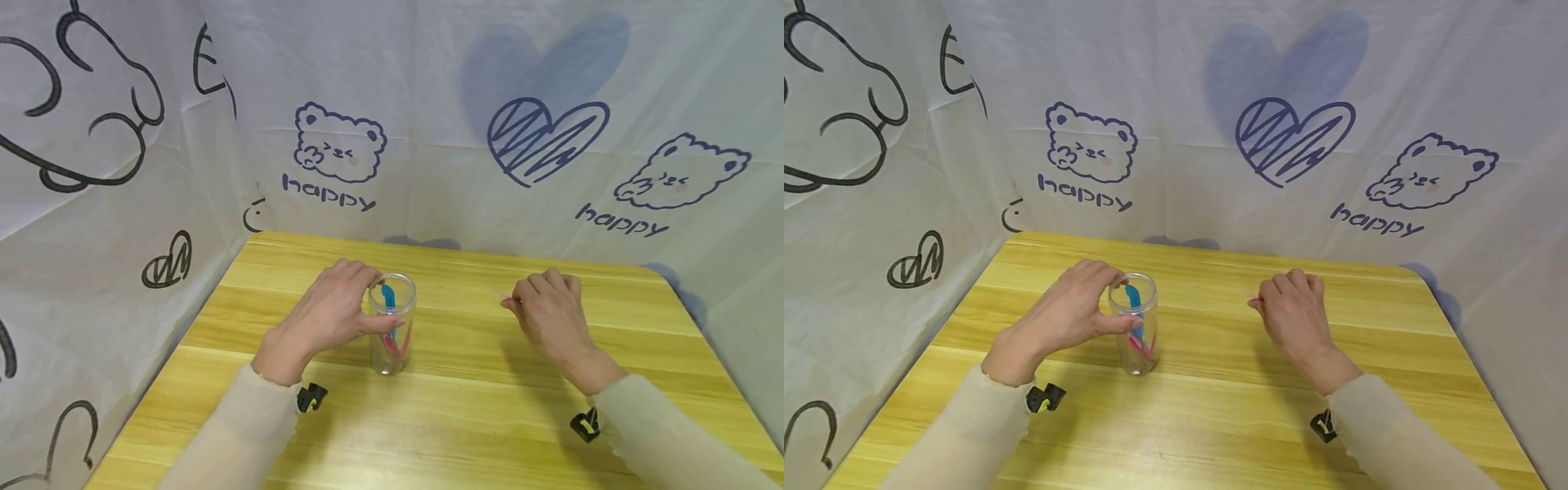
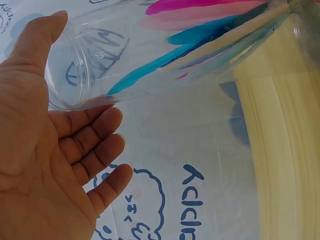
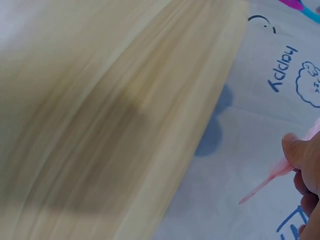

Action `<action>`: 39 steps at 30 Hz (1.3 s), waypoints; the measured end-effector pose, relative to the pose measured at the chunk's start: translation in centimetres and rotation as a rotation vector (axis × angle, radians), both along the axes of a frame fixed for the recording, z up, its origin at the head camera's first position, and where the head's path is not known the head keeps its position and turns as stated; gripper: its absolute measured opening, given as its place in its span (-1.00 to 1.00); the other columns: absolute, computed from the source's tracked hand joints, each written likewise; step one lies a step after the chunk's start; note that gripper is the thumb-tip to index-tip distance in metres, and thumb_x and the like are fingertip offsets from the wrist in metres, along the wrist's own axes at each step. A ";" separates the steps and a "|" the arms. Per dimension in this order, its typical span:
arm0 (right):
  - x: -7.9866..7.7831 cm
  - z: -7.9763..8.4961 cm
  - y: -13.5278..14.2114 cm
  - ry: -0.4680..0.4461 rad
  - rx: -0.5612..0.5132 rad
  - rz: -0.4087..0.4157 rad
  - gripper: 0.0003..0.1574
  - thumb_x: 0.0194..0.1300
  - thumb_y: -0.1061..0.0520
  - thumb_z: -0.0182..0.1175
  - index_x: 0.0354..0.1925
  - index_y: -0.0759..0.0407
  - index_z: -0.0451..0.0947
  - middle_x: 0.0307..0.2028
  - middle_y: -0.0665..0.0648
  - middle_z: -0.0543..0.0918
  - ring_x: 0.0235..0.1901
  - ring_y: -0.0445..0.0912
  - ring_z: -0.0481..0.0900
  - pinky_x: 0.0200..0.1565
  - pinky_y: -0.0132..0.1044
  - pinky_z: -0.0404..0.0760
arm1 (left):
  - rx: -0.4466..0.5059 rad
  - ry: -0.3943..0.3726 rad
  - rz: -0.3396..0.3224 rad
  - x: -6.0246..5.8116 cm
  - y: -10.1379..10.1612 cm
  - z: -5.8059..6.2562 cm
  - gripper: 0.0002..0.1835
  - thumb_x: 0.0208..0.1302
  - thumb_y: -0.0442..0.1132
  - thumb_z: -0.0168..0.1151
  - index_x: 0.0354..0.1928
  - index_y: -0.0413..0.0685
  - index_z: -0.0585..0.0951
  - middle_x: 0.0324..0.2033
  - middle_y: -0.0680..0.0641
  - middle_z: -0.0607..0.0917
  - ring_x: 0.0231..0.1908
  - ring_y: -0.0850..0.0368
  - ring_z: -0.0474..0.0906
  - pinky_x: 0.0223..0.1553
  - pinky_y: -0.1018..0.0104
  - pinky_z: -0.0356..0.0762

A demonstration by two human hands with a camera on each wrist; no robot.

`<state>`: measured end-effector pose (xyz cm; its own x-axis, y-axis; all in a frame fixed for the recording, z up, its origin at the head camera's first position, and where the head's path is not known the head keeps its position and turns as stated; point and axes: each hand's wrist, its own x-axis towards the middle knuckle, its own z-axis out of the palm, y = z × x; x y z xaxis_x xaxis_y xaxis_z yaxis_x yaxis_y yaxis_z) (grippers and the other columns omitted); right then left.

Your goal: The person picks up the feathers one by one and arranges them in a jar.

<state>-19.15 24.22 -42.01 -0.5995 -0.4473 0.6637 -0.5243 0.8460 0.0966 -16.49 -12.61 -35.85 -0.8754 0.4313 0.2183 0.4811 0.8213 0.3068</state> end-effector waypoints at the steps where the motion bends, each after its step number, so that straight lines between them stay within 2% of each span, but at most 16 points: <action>1: 0.0 0.1 -0.2 0.001 0.001 0.005 -0.66 0.25 0.02 0.44 -0.35 0.21 0.53 -0.44 0.17 0.58 -0.33 0.17 0.40 -0.13 0.14 0.31 | -0.001 0.001 0.001 0.0 0.0 0.0 -0.23 0.18 0.38 0.45 0.17 -0.10 0.64 0.06 -0.02 0.69 0.16 -0.03 0.53 0.35 -0.02 0.46; 4: 0.1 0.4 -0.7 0.004 -0.002 0.021 -0.62 0.37 -0.07 0.34 -0.35 0.21 0.54 -0.44 0.17 0.59 -0.32 0.18 0.41 -0.13 0.14 0.30 | 0.005 -0.003 0.007 0.0 -0.1 0.1 -0.22 0.17 0.38 0.47 0.17 -0.11 0.64 0.06 -0.04 0.69 0.16 -0.03 0.53 0.35 -0.02 0.46; 8: 0.3 0.4 -1.2 0.002 -0.004 0.032 -0.45 0.54 -0.22 0.10 -0.34 0.21 0.55 -0.43 0.17 0.60 -0.32 0.18 0.42 -0.14 0.14 0.30 | 0.021 -0.011 0.013 0.0 -0.3 0.2 -0.21 0.16 0.36 0.49 0.17 -0.13 0.64 0.04 -0.04 0.69 0.13 -0.03 0.52 0.32 -0.01 0.46; 11: 0.3 0.6 -1.5 -0.002 -0.002 0.034 -0.51 0.49 -0.19 0.19 -0.34 0.20 0.55 -0.42 0.16 0.60 -0.32 0.17 0.42 -0.14 0.13 0.30 | 0.025 -0.002 0.016 -0.1 -0.2 0.2 -0.21 0.15 0.36 0.50 0.16 -0.12 0.63 0.02 -0.02 0.68 0.11 -0.02 0.52 0.29 -0.01 0.47; 14: 0.3 0.8 -1.9 0.003 0.000 0.037 -0.63 0.32 -0.07 0.36 -0.34 0.20 0.55 -0.43 0.16 0.59 -0.32 0.16 0.41 -0.15 0.11 0.28 | 0.017 0.017 0.020 -0.2 -0.2 0.2 -0.23 0.13 0.36 0.51 0.14 -0.10 0.64 0.01 -0.01 0.68 0.11 -0.02 0.52 0.27 -0.02 0.48; 17: 0.3 1.2 -2.2 0.016 -0.010 0.044 -0.66 0.24 -0.01 0.44 -0.35 0.22 0.57 -0.44 0.17 0.60 -0.34 0.17 0.41 -0.17 0.11 0.27 | 0.004 0.034 0.016 -0.3 -0.2 0.3 -0.25 0.13 0.36 0.51 0.10 -0.09 0.66 0.00 -0.01 0.68 0.11 -0.02 0.52 0.27 -0.01 0.47; 23: 0.4 2.9 -3.3 0.014 -0.049 0.063 -0.68 0.22 0.02 0.50 -0.37 0.21 0.62 -0.41 0.16 0.66 -0.32 0.15 0.43 -0.12 0.12 0.28 | -0.004 0.035 0.003 -0.3 -0.1 0.4 -0.27 0.13 0.36 0.51 0.07 -0.08 0.67 -0.01 -0.02 0.69 0.09 0.00 0.51 0.29 0.03 0.46; 28: 0.5 4.7 -4.9 0.041 -0.073 0.111 -0.68 0.19 0.02 0.54 -0.39 0.20 0.65 -0.42 0.15 0.71 -0.30 0.15 0.47 -0.11 0.12 0.30 | -0.008 0.021 -0.001 -0.4 -0.1 0.4 -0.28 0.15 0.36 0.50 0.08 -0.08 0.67 -0.01 0.00 0.69 0.09 0.00 0.52 0.30 0.03 0.46; 31: 0.5 5.3 -5.8 0.073 -0.075 0.147 -0.59 0.34 -0.10 0.40 -0.40 0.21 0.64 -0.44 0.14 0.70 -0.32 0.16 0.48 -0.12 0.12 0.31 | -0.012 0.015 0.000 -0.5 0.0 0.3 -0.28 0.16 0.37 0.48 0.08 -0.08 0.67 -0.01 0.00 0.69 0.10 0.00 0.52 0.31 0.02 0.46; 35: 0.5 5.8 -6.7 0.106 -0.071 0.171 -0.34 0.56 -0.28 0.04 -0.40 0.22 0.62 -0.44 0.12 0.69 -0.31 0.16 0.49 -0.13 0.12 0.32 | -0.008 0.014 -0.002 -0.5 0.0 0.2 -0.28 0.17 0.37 0.47 0.09 -0.08 0.67 0.01 0.00 0.69 0.12 0.00 0.53 0.32 0.02 0.46; 37: 0.6 5.9 -7.0 0.115 -0.072 0.179 -0.33 0.56 -0.28 0.01 -0.40 0.22 0.62 -0.44 0.12 0.69 -0.31 0.16 0.49 -0.13 0.12 0.32 | -0.005 0.014 -0.006 -0.6 0.1 0.2 -0.28 0.18 0.37 0.47 0.09 -0.09 0.67 0.01 0.00 0.69 0.12 0.00 0.52 0.33 0.02 0.46; 39: 0.6 6.2 -7.4 0.120 -0.074 0.190 -0.41 0.52 -0.23 0.12 -0.39 0.22 0.61 -0.44 0.12 0.68 -0.31 0.16 0.49 -0.14 0.12 0.32 | -0.003 0.010 -0.009 -0.6 0.1 0.1 -0.27 0.18 0.37 0.46 0.10 -0.09 0.67 0.02 -0.01 0.70 0.12 0.00 0.52 0.33 0.02 0.45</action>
<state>-18.51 16.85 -35.85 -0.4240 -0.4919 0.7604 -0.6636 0.7401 0.1088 -17.13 -12.50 -35.71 -0.8694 0.4398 0.2255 0.4914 0.8180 0.2992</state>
